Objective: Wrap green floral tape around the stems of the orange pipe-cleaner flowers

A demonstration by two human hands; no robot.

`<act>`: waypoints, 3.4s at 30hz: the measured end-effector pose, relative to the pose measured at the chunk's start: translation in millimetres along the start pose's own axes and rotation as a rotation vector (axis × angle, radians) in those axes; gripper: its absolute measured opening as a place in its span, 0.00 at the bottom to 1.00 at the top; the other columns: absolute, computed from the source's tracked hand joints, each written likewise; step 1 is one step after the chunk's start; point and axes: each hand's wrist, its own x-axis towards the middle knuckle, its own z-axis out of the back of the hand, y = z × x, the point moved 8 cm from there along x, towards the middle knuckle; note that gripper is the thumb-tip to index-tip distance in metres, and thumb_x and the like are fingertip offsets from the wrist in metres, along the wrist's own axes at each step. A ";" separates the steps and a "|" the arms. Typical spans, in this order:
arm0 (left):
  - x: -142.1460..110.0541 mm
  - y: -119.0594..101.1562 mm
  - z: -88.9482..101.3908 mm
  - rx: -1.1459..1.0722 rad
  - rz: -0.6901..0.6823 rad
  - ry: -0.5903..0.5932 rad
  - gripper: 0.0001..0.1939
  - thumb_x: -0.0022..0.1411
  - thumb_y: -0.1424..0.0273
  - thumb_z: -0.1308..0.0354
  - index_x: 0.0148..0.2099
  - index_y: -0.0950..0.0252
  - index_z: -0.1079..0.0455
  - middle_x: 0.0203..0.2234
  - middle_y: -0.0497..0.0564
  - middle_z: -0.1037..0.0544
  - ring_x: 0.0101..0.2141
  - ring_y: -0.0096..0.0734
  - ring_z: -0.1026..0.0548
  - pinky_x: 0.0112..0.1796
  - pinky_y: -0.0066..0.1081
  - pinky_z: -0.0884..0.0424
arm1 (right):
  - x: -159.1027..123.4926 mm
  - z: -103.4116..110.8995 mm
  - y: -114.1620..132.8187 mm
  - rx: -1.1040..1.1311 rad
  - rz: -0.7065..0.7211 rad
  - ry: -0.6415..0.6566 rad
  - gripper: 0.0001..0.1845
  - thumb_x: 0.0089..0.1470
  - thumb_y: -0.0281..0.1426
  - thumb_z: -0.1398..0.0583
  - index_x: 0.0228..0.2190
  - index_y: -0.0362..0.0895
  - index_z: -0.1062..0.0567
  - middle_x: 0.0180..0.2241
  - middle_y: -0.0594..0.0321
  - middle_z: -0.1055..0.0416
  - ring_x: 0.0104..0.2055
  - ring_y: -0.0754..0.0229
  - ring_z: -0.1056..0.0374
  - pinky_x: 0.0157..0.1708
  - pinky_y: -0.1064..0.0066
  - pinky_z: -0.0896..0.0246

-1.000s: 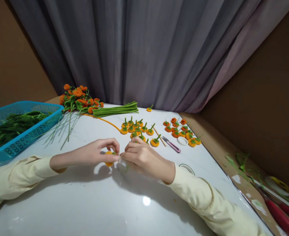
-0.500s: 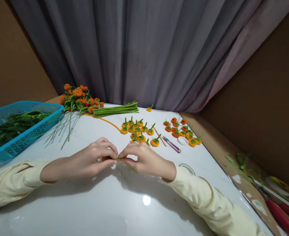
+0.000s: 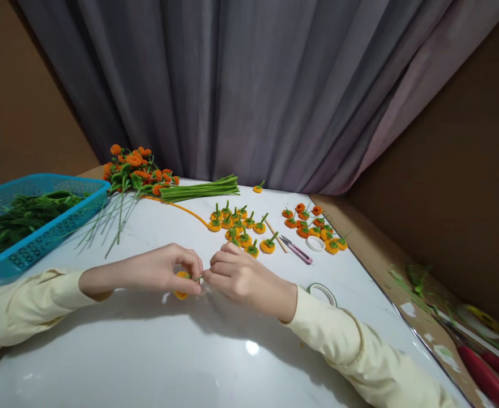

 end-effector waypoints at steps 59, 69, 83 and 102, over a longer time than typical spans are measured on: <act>-17.2 -31.5 5.5 0.454 -0.401 -0.298 0.13 0.62 0.76 0.49 0.26 0.66 0.30 0.28 0.53 0.22 0.50 0.42 0.30 0.47 0.38 0.41 | -0.4 -2.8 -2.0 -0.024 -0.027 -0.091 0.11 0.63 0.22 0.50 0.37 0.36 0.28 0.29 0.54 0.27 0.41 0.55 0.32 0.39 0.62 0.37; -8.8 -16.8 4.1 0.416 -0.234 -0.218 0.08 0.59 0.67 0.41 0.28 0.66 0.29 0.33 0.51 0.23 0.49 0.44 0.31 0.49 0.39 0.46 | -3.4 -12.7 -2.1 0.007 -0.042 -0.077 0.12 0.63 0.23 0.50 0.34 0.36 0.27 0.28 0.53 0.27 0.38 0.56 0.32 0.35 0.64 0.38; -9.3 -9.4 3.2 0.321 -0.086 -0.182 0.07 0.61 0.70 0.44 0.30 0.64 0.30 0.29 0.46 0.23 0.39 0.35 0.34 0.43 0.32 0.44 | -10.4 -30.1 -49.1 0.919 -0.656 0.075 0.07 0.52 0.32 0.37 0.33 0.41 0.25 0.30 0.62 0.25 0.32 0.64 0.32 0.34 0.74 0.37; 11.9 21.6 5.5 -0.551 0.096 -0.086 0.09 0.51 0.67 0.37 0.28 0.68 0.28 0.24 0.53 0.20 0.26 0.30 0.26 0.29 0.27 0.36 | -60.4 -39.9 -62.1 1.280 -1.015 0.173 0.14 0.42 0.36 0.31 0.22 0.40 0.27 0.21 0.66 0.30 0.23 0.68 0.37 0.26 0.75 0.43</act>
